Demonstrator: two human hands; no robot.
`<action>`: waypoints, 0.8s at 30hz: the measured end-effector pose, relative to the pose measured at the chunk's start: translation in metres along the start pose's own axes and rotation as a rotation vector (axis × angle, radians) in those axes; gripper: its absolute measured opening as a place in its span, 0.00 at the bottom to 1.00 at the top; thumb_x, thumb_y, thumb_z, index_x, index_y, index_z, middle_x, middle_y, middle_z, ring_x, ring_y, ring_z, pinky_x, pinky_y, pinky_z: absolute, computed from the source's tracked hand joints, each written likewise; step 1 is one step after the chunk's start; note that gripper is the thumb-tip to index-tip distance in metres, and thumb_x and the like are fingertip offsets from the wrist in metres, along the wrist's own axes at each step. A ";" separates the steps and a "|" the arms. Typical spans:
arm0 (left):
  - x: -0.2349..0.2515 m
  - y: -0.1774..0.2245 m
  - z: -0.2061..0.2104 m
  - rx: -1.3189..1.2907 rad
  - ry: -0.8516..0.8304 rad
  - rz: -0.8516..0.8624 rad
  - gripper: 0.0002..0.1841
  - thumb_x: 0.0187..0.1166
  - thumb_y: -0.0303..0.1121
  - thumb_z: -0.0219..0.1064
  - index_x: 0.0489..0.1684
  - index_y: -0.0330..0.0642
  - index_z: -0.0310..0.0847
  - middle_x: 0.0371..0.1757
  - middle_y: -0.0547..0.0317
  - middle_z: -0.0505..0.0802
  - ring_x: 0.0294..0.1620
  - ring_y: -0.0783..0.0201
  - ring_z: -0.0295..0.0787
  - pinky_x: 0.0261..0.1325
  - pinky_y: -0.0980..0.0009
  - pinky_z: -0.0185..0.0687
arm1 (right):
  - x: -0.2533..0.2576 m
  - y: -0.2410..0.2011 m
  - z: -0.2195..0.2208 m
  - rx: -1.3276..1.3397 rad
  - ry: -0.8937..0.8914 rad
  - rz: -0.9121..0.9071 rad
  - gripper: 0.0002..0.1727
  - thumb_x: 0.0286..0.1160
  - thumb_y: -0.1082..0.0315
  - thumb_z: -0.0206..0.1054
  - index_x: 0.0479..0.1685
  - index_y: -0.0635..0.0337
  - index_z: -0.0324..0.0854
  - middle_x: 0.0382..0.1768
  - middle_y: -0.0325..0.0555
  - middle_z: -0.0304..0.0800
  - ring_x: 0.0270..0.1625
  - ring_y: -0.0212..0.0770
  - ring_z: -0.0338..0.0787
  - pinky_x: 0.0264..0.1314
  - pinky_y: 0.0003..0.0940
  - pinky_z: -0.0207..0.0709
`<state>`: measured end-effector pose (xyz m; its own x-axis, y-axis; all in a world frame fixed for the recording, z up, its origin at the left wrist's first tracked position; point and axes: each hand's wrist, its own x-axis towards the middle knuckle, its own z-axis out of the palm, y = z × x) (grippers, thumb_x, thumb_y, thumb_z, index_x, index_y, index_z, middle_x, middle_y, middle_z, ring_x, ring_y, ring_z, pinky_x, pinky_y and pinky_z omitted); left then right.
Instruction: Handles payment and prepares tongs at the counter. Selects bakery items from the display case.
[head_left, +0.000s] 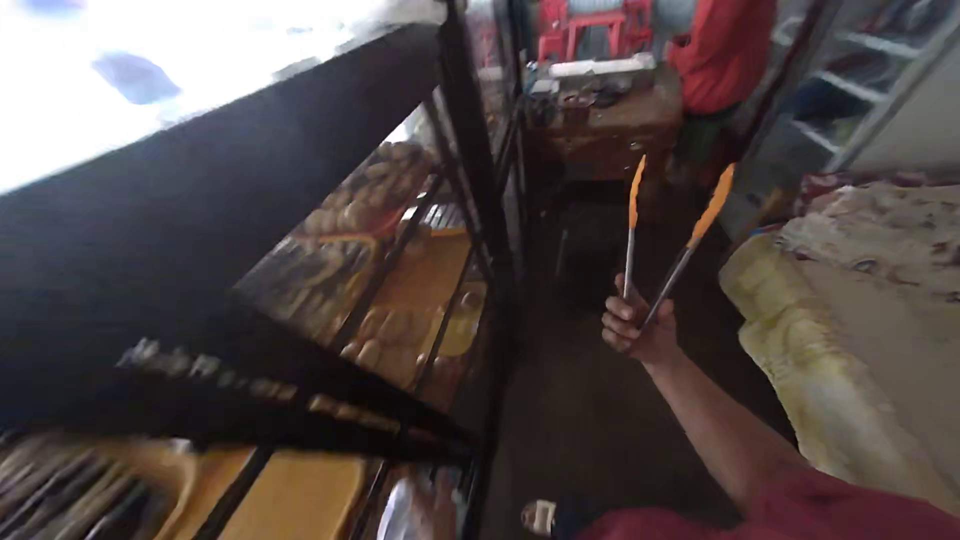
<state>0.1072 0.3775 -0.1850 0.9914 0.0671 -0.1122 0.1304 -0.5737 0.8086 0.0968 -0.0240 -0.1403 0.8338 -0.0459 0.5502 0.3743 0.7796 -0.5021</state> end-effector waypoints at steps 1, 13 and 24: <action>-0.005 -0.001 0.005 -0.080 -0.023 -0.021 0.34 0.83 0.34 0.66 0.85 0.25 0.58 0.71 0.24 0.82 0.64 0.37 0.86 0.68 0.41 0.81 | -0.007 0.006 0.006 -0.089 -0.001 0.114 0.33 0.68 0.40 0.72 0.76 0.36 0.81 0.47 0.32 0.94 0.36 0.28 0.89 0.37 0.22 0.83; -0.214 -0.127 -0.045 -0.450 0.086 -0.539 0.23 0.88 0.28 0.57 0.80 0.29 0.65 0.70 0.35 0.82 0.39 0.59 0.88 0.43 0.63 0.87 | -0.018 0.181 0.165 -1.061 -0.762 0.857 0.27 0.75 0.61 0.73 0.71 0.64 0.79 0.42 0.47 0.89 0.40 0.35 0.85 0.48 0.36 0.81; -0.279 -0.177 -0.070 -0.468 0.401 -0.783 0.31 0.86 0.30 0.62 0.86 0.29 0.53 0.54 0.33 0.87 0.35 0.56 0.83 0.42 0.58 0.82 | 0.089 0.392 0.255 -1.749 -0.765 0.549 0.29 0.82 0.60 0.67 0.80 0.61 0.73 0.71 0.64 0.83 0.71 0.66 0.84 0.68 0.70 0.75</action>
<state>-0.1920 0.5176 -0.2567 0.5428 0.6097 -0.5776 0.6545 0.1239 0.7459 0.2143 0.4366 -0.1173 0.8394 0.5432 0.0176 0.5001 -0.7594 -0.4161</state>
